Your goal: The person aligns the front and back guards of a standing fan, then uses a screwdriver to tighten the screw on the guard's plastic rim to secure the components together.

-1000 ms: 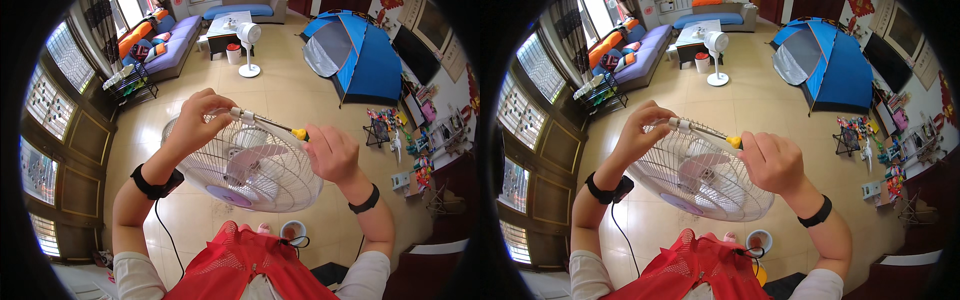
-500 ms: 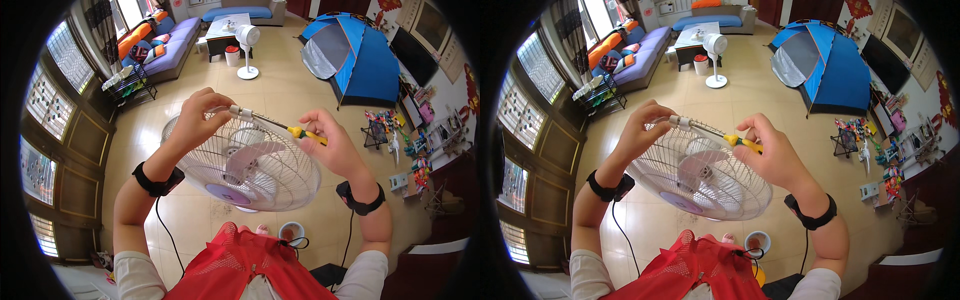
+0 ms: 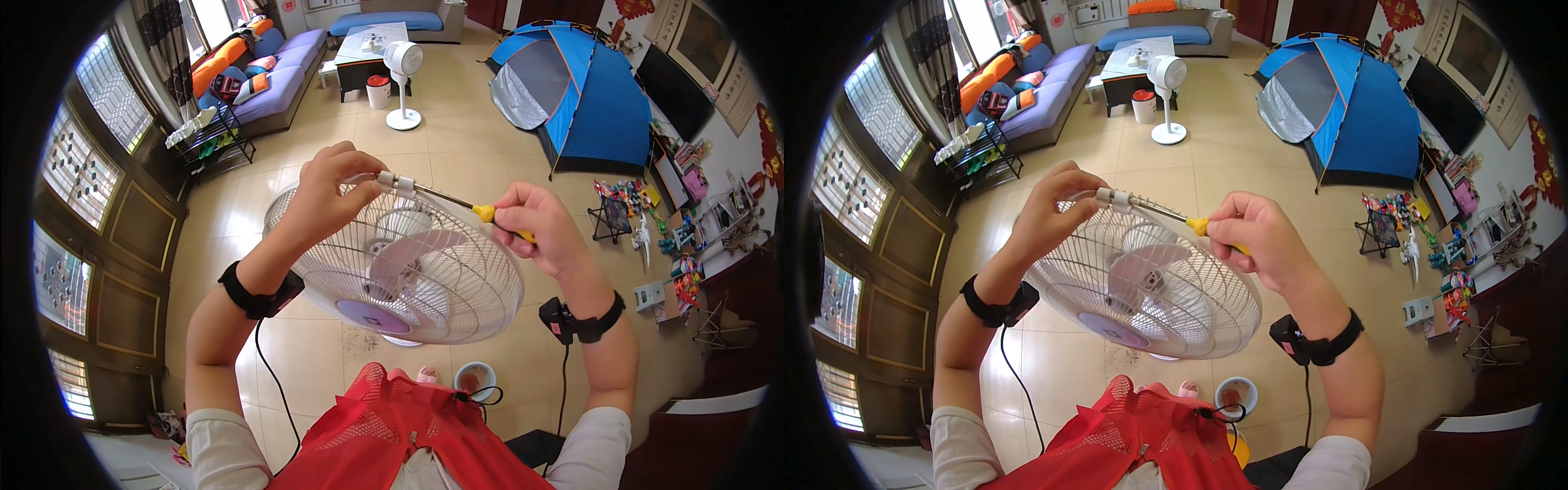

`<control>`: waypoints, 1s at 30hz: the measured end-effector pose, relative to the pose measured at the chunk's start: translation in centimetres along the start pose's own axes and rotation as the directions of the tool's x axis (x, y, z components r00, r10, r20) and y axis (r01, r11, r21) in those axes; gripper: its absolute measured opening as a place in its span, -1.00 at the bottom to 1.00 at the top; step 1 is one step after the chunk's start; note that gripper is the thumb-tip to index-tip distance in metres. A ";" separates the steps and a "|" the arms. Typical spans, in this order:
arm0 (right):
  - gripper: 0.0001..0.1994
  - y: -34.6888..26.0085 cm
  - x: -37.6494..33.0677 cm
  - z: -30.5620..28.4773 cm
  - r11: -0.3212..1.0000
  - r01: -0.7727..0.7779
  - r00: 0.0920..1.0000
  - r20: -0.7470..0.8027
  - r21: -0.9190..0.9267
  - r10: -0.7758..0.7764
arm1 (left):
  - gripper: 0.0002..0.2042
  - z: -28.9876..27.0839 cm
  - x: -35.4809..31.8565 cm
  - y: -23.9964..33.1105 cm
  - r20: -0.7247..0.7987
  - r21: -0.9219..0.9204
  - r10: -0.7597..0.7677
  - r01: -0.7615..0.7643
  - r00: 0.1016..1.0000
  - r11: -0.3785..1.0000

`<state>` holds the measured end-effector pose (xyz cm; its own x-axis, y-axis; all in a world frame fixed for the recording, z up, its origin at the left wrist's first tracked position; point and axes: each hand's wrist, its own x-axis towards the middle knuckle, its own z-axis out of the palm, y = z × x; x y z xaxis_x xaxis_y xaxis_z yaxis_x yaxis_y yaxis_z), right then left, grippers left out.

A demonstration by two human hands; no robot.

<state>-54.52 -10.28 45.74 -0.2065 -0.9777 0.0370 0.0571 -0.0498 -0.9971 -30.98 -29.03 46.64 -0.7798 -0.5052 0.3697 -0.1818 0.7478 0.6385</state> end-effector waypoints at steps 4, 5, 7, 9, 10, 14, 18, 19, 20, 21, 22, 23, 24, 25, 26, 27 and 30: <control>-0.93 -0.5 -0.2 -0.5 0.832 -0.409 0.912 0.189 0.375 0.364 | -0.79 -0.1 -0.1 0.5 0.021 0.050 -0.010 0.009 1.000 0.999; -0.93 -0.2 -0.3 -0.5 0.911 -0.323 0.945 0.138 0.257 0.296 | -0.79 -0.1 -0.1 0.4 0.022 0.050 -0.008 0.007 1.000 0.999; -0.93 0.6 -0.6 0.4 0.966 -0.229 0.971 0.097 0.124 0.218 | -0.79 -0.2 -0.3 0.3 0.014 0.023 -0.021 0.020 1.000 1.000; -0.88 1.9 -0.8 1.6 0.754 0.398 0.874 -0.033 -0.523 -0.485 | -0.78 -0.3 -0.3 0.3 0.008 -0.012 -0.011 0.011 1.000 1.000; -0.88 1.9 -0.9 1.3 0.753 0.397 0.874 -0.034 -0.524 -0.484 | -0.78 -0.3 -0.4 0.3 0.005 -0.046 -0.002 0.003 1.000 0.999; -0.71 2.3 -0.7 0.5 -0.192 0.450 0.525 0.432 -0.872 -0.733 | -0.78 -0.2 -0.4 0.3 0.005 -0.052 0.014 -0.014 1.000 0.999; -0.79 2.6 -0.6 0.9 -0.108 0.485 0.527 0.389 -0.868 -0.756 | -0.79 -0.1 -0.5 0.3 0.007 0.045 0.005 -0.006 1.000 0.999; -0.84 2.6 -0.5 1.0 0.085 0.550 0.587 0.312 -0.831 -0.747 | -0.80 -0.1 -0.5 0.4 0.003 0.067 -0.002 0.002 1.000 0.998; -0.84 2.3 -0.6 1.2 0.084 0.548 0.587 0.311 -0.832 -0.747 | -0.80 0.0 -0.4 0.4 0.004 0.066 0.000 0.000 1.000 0.998; -0.86 2.0 -0.9 1.5 0.356 0.497 0.735 0.165 -0.791 -0.658 | -0.80 0.0 -0.4 0.4 -0.001 0.075 0.013 -0.012 1.000 0.997; -0.87 1.8 -1.1 1.6 0.599 0.392 0.857 0.041 -0.698 -0.514 | -0.80 0.1 -0.4 0.3 -0.004 0.084 0.026 -0.025 1.000 0.996; -0.89 2.7 -0.3 0.5 0.792 0.317 0.930 0.009 -0.521 -0.367 | -0.80 0.1 -0.4 0.3 -0.004 0.084 0.026 -0.025 1.000 0.996; -0.89 1.8 -0.2 0.3 0.793 0.314 0.931 0.006 -0.522 -0.365 | -0.80 0.0 -0.5 0.3 0.000 0.078 0.028 -0.028 1.000 0.997; -0.90 0.5 -0.1 0.4 0.954 0.078 0.997 -0.001 -0.290 -0.081 | -0.80 -0.1 -0.6 0.2 0.002 0.075 0.027 -0.027 1.000 0.997; -0.90 -0.5 0.0 0.5 0.979 -0.199 0.977 0.067 -0.047 0.202 | -0.80 -0.2 -0.7 0.1 0.003 0.077 0.024 -0.025 1.000 0.997; -0.90 -1.0 0.0 0.4 0.955 -0.297 0.953 0.070 0.015 0.295 | -0.80 -0.1 -0.6 0.1 0.006 0.073 0.024 -0.025 1.000 0.997; -0.89 -0.2 0.1 -0.4 0.905 -0.384 0.917 0.193 0.182 0.351 | -0.80 0.1 -0.4 0.0 0.007 0.062 0.021 -0.022 1.000 0.998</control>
<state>-54.94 -10.29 45.87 0.0189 -0.9528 -0.3029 0.3086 0.2937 -0.9047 -30.77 -28.81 46.41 -0.7879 -0.4861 0.3781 -0.2016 0.7837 0.5875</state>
